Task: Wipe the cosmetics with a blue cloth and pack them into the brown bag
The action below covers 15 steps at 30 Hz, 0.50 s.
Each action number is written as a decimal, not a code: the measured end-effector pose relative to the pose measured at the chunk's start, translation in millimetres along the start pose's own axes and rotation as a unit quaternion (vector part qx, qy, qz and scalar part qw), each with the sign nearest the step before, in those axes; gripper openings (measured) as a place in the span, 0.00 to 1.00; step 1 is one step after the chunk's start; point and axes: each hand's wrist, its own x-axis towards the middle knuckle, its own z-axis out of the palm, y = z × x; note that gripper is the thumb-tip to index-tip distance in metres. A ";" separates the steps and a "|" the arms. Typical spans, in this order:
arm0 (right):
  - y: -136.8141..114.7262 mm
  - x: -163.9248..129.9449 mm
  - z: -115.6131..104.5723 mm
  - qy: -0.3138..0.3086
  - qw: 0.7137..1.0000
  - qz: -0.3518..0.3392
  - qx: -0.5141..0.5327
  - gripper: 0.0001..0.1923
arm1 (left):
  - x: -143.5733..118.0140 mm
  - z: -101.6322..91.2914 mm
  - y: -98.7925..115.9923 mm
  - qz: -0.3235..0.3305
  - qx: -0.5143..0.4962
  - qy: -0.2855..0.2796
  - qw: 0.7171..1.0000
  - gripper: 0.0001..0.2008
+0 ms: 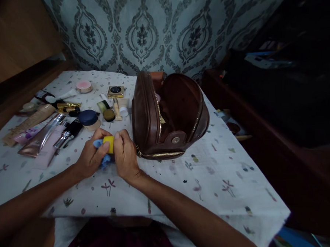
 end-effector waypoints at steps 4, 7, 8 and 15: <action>-0.1 -0.9 1.0 -0.004 1.000 -0.013 0.004 0.16 | 0.9 3.3 2.9 -0.036 -0.073 0.013 0.997 0.16; -1.0 -0.9 0.5 -0.003 1.000 -0.018 0.007 0.16 | 3.1 3.1 3.2 -0.036 -0.091 0.009 0.995 0.16; -1.1 -0.9 0.4 -0.002 1.000 -0.019 0.007 0.16 | 3.7 2.7 3.2 -0.032 -0.094 0.008 0.995 0.16; -0.8 1.6 -0.2 0.010 1.000 -0.008 0.014 0.16 | 5.3 -2.8 -0.6 -0.023 -0.097 -0.009 0.995 0.15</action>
